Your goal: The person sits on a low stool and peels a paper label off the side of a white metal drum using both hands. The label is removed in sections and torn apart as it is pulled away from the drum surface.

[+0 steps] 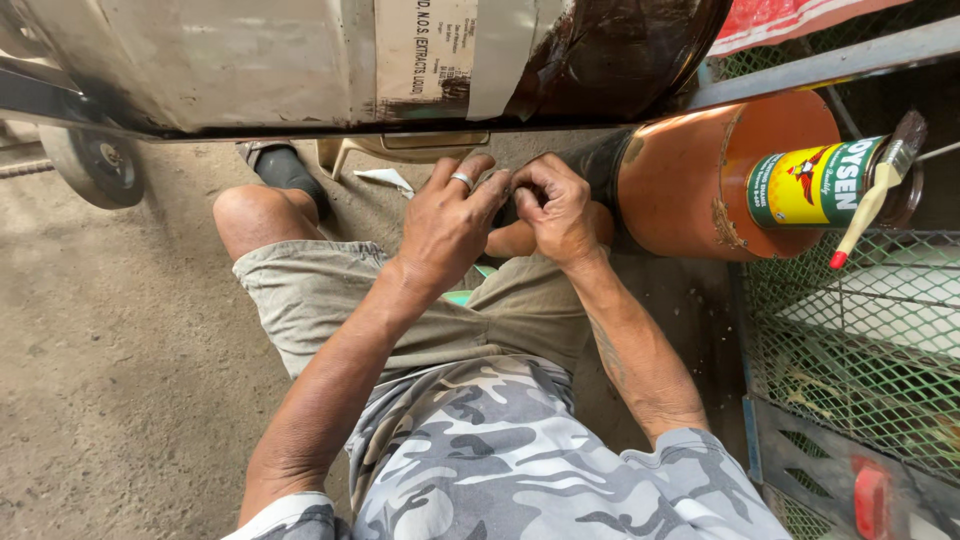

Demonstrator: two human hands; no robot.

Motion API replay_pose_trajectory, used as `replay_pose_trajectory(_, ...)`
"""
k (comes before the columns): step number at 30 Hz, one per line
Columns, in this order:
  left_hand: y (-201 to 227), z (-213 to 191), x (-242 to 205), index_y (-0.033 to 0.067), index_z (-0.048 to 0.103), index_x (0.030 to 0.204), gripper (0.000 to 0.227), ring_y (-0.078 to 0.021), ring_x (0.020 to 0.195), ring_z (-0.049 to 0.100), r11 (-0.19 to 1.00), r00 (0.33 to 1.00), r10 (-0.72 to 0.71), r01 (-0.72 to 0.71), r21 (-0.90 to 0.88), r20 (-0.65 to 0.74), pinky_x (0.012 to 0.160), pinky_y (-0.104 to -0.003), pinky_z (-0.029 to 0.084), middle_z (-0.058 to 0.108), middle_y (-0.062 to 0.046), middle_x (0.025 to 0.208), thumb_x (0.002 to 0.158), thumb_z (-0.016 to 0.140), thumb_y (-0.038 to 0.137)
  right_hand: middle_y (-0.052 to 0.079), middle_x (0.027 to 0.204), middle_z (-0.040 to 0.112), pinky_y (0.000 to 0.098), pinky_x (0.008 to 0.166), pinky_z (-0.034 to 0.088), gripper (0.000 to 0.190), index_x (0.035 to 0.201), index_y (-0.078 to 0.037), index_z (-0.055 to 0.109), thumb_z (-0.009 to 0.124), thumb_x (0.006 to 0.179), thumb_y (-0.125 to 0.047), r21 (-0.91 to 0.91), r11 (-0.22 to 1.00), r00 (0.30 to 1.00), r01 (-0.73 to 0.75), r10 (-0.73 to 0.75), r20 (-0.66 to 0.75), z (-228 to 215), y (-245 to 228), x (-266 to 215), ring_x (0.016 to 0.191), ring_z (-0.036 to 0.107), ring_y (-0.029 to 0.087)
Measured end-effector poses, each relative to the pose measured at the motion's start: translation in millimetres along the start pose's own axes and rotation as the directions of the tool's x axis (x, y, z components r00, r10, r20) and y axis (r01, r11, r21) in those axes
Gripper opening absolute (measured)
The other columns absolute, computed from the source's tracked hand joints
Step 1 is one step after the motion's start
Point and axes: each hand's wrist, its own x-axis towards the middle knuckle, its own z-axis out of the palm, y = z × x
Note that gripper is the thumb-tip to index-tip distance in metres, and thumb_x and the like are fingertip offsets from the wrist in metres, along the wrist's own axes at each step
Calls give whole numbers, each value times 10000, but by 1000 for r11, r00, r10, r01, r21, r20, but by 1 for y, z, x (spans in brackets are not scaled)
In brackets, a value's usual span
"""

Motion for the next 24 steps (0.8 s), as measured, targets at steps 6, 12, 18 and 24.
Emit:
replay_pose_trajectory(6,-5,19,-10,102,713,1109,189,-325,1021,644,988,990,-134,138,-71,51,813,-408,567,688,-81,1207,920,707,102,87,904,639,306,611,519,115,905,-5,659,641,839,88,-59,993,994,101,-99,43,13,15,-4,728,639,173)
replay_pose_trajectory(12,-17,19,-19,108,736,1117,210,-345,1049,624,967,969,-219,231,-106,111,878,-443,541,688,-96,1193,910,701,103,115,891,639,365,634,540,103,889,6,640,720,824,6,-205,978,997,24,-8,75,22,18,-6,729,663,234)
replay_pose_trajectory(18,-18,15,-21,67,714,1140,207,-344,1033,635,962,967,-252,253,-98,23,883,-446,531,691,-130,1180,940,709,119,162,1020,653,367,684,575,522,1329,-31,682,634,815,48,-203,977,974,-59,100,201,15,14,-6,746,668,277)
replay_pose_trajectory(24,-14,13,-20,95,713,1110,195,-317,982,661,965,960,-261,255,-68,-101,857,-417,537,710,-97,1091,940,780,165,132,1117,692,342,841,607,336,1210,-28,702,621,894,49,-42,998,991,38,-32,127,13,17,-8,973,734,270)
